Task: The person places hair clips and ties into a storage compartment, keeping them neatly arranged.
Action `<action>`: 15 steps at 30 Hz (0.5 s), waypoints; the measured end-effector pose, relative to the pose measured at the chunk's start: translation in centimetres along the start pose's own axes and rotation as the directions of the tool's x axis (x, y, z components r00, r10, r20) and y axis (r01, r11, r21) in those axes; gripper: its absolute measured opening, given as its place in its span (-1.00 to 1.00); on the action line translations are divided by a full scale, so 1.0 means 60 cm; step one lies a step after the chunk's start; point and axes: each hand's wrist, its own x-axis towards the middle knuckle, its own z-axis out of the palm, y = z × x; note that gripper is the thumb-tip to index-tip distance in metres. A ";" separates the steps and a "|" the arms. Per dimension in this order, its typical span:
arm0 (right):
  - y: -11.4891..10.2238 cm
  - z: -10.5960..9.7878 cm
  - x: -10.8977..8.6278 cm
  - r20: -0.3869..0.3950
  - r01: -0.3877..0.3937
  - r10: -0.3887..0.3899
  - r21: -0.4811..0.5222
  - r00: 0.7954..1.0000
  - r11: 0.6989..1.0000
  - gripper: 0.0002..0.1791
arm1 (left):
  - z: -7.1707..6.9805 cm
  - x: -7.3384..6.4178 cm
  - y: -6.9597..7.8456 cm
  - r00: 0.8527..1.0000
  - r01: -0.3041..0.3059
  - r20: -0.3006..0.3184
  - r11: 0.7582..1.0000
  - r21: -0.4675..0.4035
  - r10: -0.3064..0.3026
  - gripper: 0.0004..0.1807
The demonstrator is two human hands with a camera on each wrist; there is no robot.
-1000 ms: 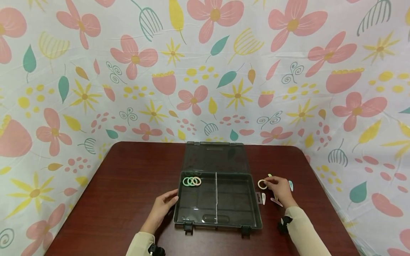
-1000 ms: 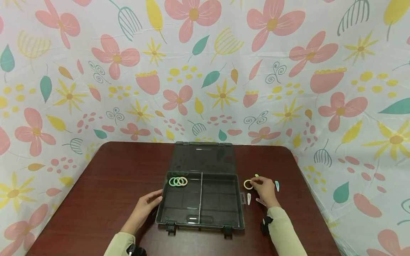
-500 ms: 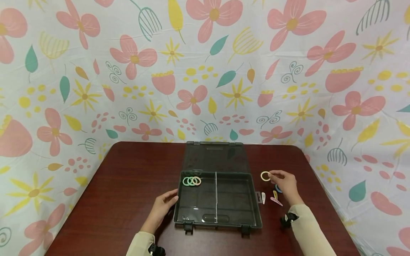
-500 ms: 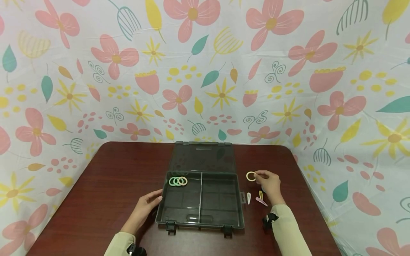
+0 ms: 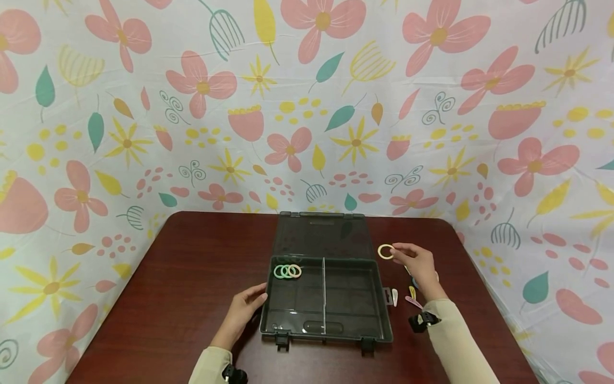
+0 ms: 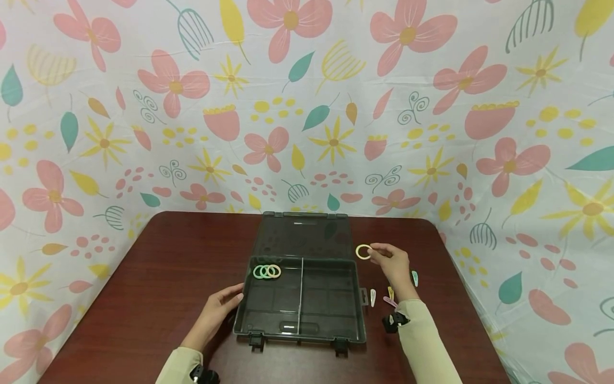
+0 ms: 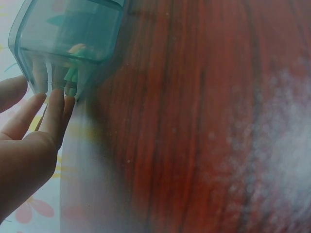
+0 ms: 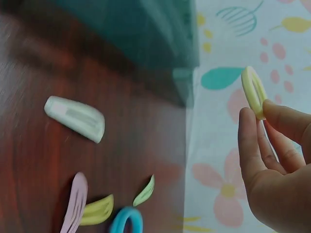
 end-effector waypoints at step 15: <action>-0.030 0.089 -0.003 0.112 -0.002 -0.011 0.114 0.994 0.993 -0.60 | -0.002 -0.003 0.003 1.000 0.013 0.011 1.000 0.027 -0.013 -0.57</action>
